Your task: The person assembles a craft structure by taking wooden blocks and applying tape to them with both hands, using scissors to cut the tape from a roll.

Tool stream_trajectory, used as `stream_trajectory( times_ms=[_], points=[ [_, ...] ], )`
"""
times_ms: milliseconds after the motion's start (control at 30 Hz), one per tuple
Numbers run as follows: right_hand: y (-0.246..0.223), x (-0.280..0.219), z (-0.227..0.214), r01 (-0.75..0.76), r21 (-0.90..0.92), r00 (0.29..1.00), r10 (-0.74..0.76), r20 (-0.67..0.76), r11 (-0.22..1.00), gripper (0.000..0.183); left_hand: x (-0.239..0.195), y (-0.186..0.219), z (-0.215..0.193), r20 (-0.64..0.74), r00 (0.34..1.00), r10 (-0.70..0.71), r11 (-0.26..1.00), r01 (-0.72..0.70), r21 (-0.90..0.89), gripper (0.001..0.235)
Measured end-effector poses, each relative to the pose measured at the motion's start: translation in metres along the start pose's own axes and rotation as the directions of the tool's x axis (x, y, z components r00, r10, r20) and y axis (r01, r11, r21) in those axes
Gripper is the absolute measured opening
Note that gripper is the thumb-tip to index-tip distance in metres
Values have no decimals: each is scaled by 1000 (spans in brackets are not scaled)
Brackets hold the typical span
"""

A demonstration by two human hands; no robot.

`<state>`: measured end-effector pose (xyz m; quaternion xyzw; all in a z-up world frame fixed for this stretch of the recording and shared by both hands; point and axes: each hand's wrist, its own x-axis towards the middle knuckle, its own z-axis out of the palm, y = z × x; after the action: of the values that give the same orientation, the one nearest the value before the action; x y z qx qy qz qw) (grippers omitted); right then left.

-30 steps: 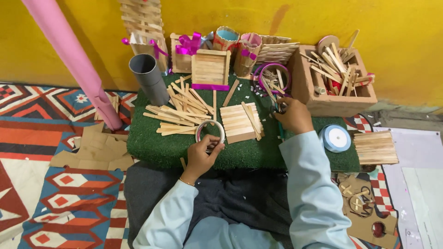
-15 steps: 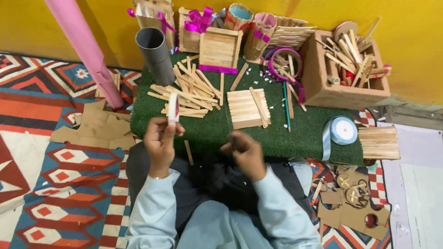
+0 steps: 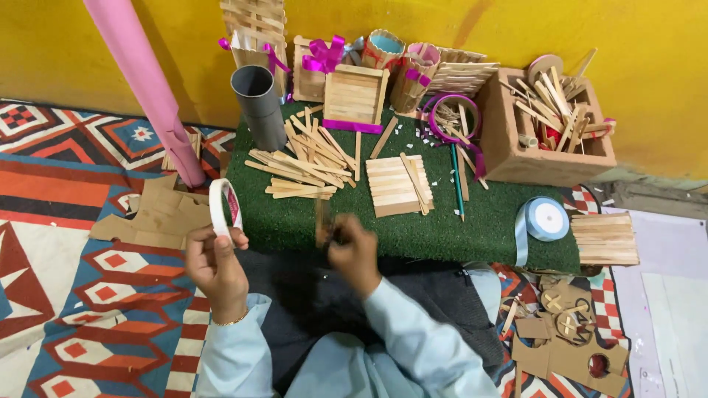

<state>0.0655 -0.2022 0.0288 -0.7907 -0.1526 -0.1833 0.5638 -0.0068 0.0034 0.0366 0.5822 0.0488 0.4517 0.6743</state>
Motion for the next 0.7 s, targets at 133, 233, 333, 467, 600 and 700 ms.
stream_trajectory(
  times_ms=[133,233,333,467,600,700],
  points=[
    [-4,83,-18,-149,-379,970,209,121,913,24,-18,12,35,51,996,-77,996,78,-34,27],
    [17,90,-31,-89,-374,981,146,128,923,44,-23,28,66,184,976,-115,983,86,163,19],
    [19,50,-45,-274,39,947,263,183,961,56,-31,29,82,327,934,-147,982,99,159,22],
    [12,14,-65,-291,426,956,245,160,857,67,-42,19,102,433,891,-135,979,52,200,20],
    [15,10,-70,-224,413,971,240,15,883,53,-55,12,118,495,864,-98,954,-60,293,20],
    [12,11,-75,-221,351,973,230,17,910,51,-62,6,120,511,857,-73,936,-118,331,17]
  ],
)
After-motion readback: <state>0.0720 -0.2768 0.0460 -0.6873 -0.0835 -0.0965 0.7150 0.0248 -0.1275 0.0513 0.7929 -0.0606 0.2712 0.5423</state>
